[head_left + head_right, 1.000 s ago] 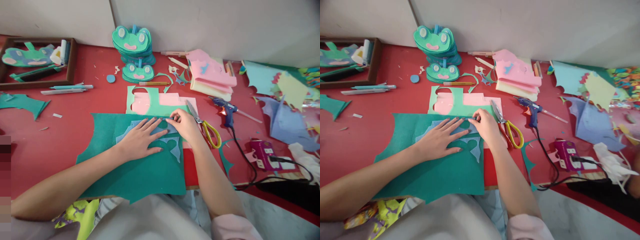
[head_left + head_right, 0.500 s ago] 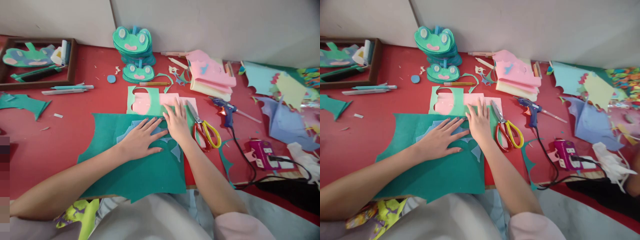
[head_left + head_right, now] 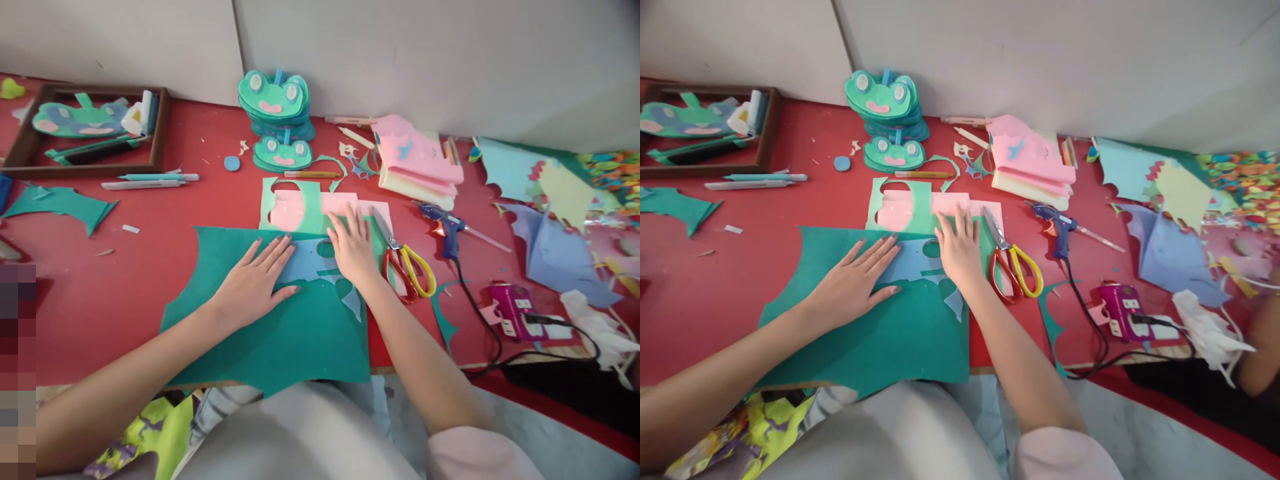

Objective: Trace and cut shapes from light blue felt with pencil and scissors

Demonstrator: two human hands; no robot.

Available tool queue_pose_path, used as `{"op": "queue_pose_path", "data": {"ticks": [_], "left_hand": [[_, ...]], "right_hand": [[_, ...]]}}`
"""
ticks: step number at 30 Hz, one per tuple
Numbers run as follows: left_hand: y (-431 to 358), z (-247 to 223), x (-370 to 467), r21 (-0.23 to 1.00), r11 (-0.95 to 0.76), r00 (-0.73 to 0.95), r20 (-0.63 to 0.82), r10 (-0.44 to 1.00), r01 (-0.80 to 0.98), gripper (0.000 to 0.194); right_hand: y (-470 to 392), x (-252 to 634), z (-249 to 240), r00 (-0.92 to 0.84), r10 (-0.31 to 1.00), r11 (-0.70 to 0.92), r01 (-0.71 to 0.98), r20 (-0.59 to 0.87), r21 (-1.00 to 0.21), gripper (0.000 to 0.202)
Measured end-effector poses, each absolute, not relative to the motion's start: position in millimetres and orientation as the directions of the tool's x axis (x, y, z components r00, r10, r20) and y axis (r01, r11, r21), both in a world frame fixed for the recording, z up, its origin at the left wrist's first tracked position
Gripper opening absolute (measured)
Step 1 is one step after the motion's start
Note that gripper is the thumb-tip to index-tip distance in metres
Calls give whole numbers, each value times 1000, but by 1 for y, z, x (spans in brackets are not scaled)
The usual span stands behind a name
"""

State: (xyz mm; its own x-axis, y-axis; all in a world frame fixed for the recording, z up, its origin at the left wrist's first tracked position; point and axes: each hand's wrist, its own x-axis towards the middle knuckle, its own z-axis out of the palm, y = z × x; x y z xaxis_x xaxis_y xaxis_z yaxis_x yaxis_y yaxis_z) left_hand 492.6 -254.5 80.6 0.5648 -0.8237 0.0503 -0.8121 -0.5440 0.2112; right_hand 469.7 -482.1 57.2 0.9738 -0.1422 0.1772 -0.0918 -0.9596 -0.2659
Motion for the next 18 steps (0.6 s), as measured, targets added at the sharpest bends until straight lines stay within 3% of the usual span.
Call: {"op": "queue_pose_path", "data": {"ticks": [6,11,14,18], "left_hand": [[-264,87,474,104,-657,665,83,-742,-746,76],[-281,81,476,204,-493,515,73,-854,-846,66],[-282,77,479,244,-479,511,85,-855,-843,62],[-280,74,481,257,-474,510,94,-855,-842,63]], "right_hand": [[-482,470,54,972,-130,-966,-80,196,-245,45],[-482,471,57,975,-126,-964,-76,185,-256,45],[-478,467,65,960,-150,-954,-79,235,-288,42],[-466,463,76,911,-216,-898,-45,351,-437,31]]}}
